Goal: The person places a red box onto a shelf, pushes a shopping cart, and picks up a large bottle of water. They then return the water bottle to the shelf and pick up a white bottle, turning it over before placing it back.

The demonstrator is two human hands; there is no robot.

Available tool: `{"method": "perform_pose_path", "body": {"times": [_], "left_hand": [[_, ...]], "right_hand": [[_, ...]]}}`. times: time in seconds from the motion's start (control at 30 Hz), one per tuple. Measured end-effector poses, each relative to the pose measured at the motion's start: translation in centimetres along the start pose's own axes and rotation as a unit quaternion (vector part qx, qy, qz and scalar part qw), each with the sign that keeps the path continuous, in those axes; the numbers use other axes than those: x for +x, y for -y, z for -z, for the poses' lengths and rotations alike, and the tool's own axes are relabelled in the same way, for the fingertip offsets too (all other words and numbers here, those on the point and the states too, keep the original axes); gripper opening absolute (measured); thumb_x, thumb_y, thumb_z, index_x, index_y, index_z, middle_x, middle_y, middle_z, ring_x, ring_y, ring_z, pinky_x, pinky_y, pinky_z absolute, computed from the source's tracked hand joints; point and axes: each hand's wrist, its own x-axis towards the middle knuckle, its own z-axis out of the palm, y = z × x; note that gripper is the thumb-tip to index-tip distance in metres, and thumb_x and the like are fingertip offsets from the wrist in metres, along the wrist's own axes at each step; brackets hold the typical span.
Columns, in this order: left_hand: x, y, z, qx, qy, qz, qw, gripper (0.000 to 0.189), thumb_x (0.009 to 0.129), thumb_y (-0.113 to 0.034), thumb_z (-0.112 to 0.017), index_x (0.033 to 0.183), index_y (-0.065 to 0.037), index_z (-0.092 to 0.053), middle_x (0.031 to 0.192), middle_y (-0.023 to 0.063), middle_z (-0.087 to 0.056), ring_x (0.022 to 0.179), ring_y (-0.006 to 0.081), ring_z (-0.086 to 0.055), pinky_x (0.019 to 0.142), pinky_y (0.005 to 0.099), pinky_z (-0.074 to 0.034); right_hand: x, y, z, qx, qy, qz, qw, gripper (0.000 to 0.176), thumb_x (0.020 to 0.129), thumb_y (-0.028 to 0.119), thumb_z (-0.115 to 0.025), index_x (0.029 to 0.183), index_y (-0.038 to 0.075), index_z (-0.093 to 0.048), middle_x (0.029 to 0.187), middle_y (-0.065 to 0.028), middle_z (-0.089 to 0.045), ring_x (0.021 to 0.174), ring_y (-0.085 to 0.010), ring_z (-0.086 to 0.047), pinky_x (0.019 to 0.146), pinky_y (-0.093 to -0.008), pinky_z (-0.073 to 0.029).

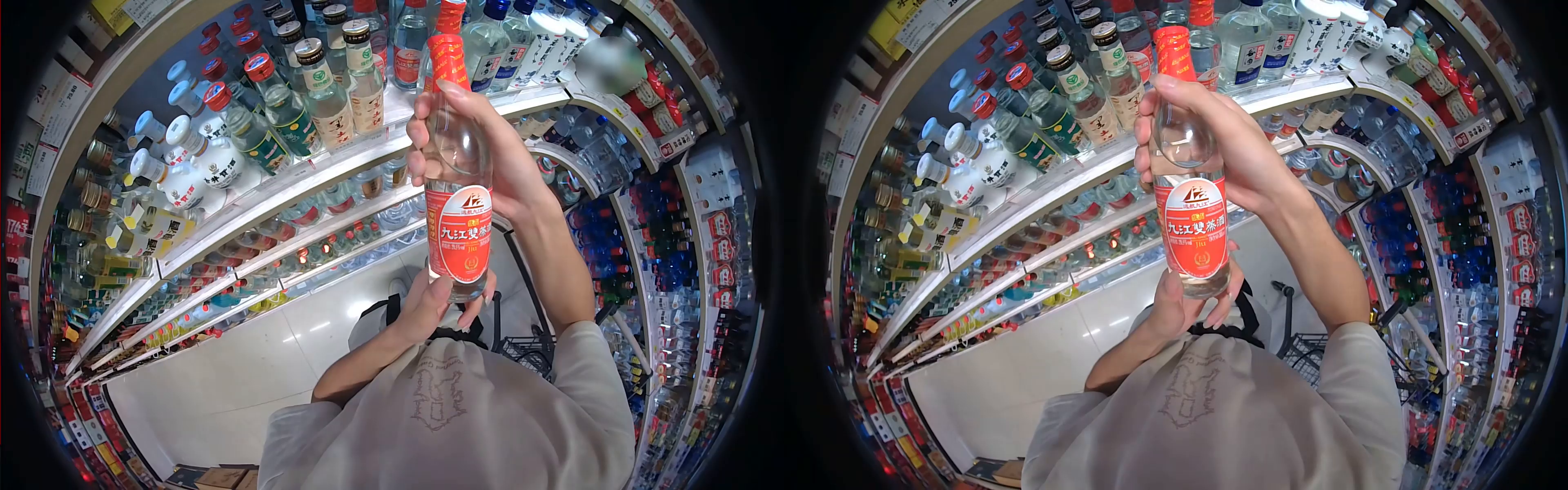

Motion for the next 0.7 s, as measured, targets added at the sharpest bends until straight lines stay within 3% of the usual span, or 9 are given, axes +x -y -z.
{"method": "perform_pose_path", "body": {"times": [0.23,0.3,0.37,0.7], "left_hand": [[-0.9,-1.6,-1.6,0.017,-0.009,0.021,1.000,0.083,0.102,-0.072,-0.041,0.141,0.001,-0.041,0.110,0.0152,-0.063,0.061,0.0088,-0.056,0.059,0.0235,-0.042],[-0.9,-1.9,-2.0,0.051,-0.040,0.068,0.996,0.102,0.093,-0.085,-0.043,0.152,-0.001,-0.037,0.105,0.0170,-0.064,0.057,0.0120,-0.056,0.058,0.0254,-0.044],[-0.8,-1.8,-1.9,0.051,-0.036,0.070,0.996,0.102,0.093,-0.085,-0.042,0.152,-0.001,-0.037,0.106,0.0173,-0.065,0.057,0.0117,-0.056,0.059,0.0252,-0.043],[-0.6,-2.1,-2.3,0.018,-0.045,0.102,0.994,0.101,0.094,-0.084,-0.042,0.153,-0.002,-0.037,0.107,0.0177,-0.064,0.057,0.0118,-0.056,0.059,0.0264,-0.044]], "right_hand": [[0.2,-0.8,0.4,0.068,0.024,-0.028,0.997,0.038,0.102,0.042,-0.062,0.107,0.005,-0.064,0.091,-0.0069,-0.069,0.080,-0.0226,-0.073,0.075,-0.0384,-0.063],[0.1,-0.9,0.3,0.081,0.019,-0.034,0.996,0.038,0.102,0.042,-0.062,0.107,0.005,-0.064,0.091,-0.0064,-0.069,0.080,-0.0223,-0.073,0.075,-0.0384,-0.063],[0.0,-0.9,0.2,0.077,-0.020,-0.042,0.996,0.037,0.103,0.041,-0.060,0.107,0.005,-0.063,0.090,-0.0079,-0.068,0.077,-0.0221,-0.070,0.071,-0.0390,-0.062],[0.2,-1.4,1.6,0.092,-0.028,-0.042,0.994,0.036,0.104,0.039,-0.059,0.107,0.004,-0.064,0.090,-0.0091,-0.068,0.076,-0.0247,-0.069,0.070,-0.0397,-0.063]]}}
